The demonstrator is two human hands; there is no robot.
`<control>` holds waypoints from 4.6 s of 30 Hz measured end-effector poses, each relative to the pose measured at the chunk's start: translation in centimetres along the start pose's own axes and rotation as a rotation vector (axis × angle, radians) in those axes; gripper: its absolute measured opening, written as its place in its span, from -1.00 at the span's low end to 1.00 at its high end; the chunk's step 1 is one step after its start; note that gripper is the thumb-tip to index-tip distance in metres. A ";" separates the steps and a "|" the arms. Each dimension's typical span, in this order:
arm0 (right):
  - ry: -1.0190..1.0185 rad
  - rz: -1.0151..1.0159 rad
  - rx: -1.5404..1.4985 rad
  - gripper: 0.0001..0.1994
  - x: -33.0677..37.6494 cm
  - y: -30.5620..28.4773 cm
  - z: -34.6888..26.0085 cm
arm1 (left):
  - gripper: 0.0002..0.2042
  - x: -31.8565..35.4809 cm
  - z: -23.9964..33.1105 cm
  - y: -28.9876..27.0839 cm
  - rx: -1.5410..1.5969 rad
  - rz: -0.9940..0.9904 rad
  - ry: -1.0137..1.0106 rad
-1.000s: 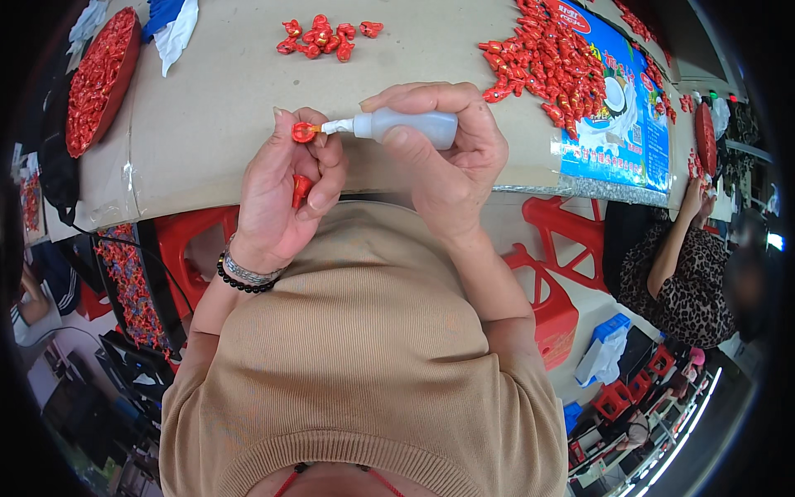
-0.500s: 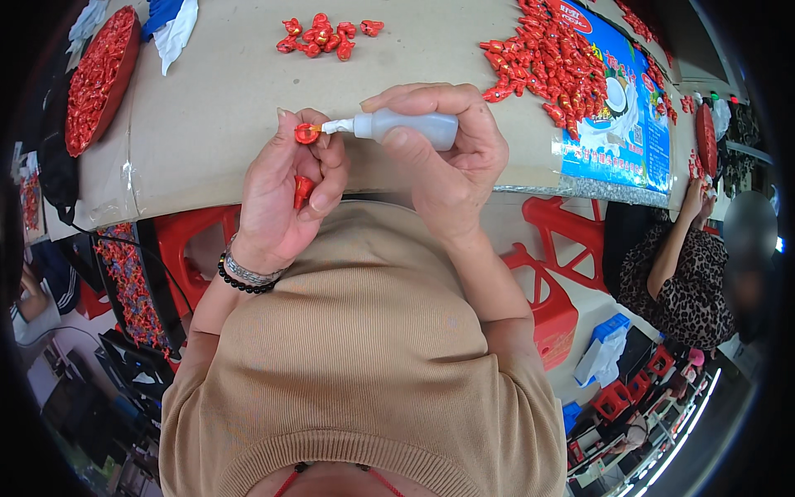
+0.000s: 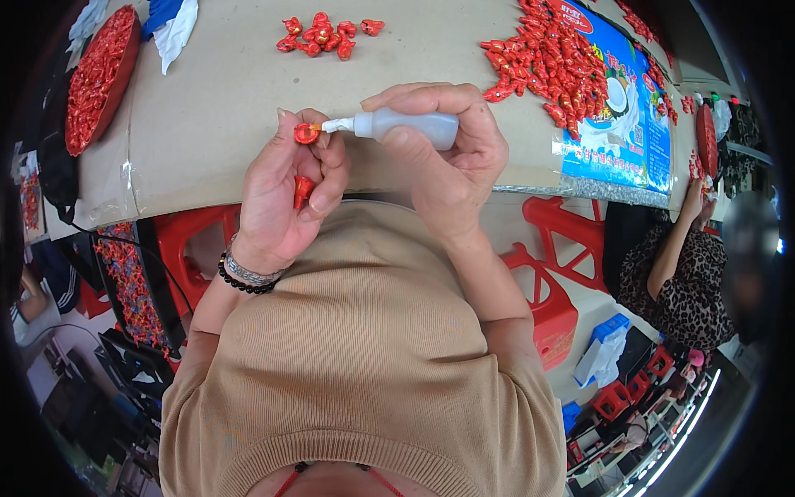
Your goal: Applying glue to small red toy components and assembling them at a workbench.
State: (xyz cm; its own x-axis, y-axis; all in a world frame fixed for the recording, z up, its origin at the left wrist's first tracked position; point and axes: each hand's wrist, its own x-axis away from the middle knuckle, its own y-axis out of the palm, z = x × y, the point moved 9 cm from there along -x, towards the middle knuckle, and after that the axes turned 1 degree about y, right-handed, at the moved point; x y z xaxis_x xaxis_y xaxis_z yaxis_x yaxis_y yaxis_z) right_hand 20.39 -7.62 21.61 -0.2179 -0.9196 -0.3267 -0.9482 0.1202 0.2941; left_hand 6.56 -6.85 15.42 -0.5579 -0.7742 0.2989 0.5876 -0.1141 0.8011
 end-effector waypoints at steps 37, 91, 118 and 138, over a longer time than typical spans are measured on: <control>0.019 0.044 -0.110 -0.79 0.0 -1.0 0.5 | -0.76 -0.1 0.9 0.1 0.207 -0.060 0.093; 0.349 -0.192 0.333 -0.82 -2.8 1.4 2.0 | -0.83 -0.2 0.8 -1.0 0.082 0.083 0.097; -0.018 -0.312 0.655 -0.77 -2.3 3.2 0.1 | -0.88 0.0 0.9 -1.3 -0.028 0.111 0.167; -0.006 -0.353 0.540 -0.80 -2.6 3.0 2.0 | -0.92 -0.2 3.3 -1.0 -0.367 0.171 0.371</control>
State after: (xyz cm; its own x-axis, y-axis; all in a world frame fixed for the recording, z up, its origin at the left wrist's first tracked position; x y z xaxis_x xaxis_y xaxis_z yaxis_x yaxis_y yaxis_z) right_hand 17.60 -4.15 21.56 0.1287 -0.9364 -0.3265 -0.9456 -0.0166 -0.3250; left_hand 4.08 -4.50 16.27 -0.2309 -0.9609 0.1527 0.8548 -0.1254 0.5035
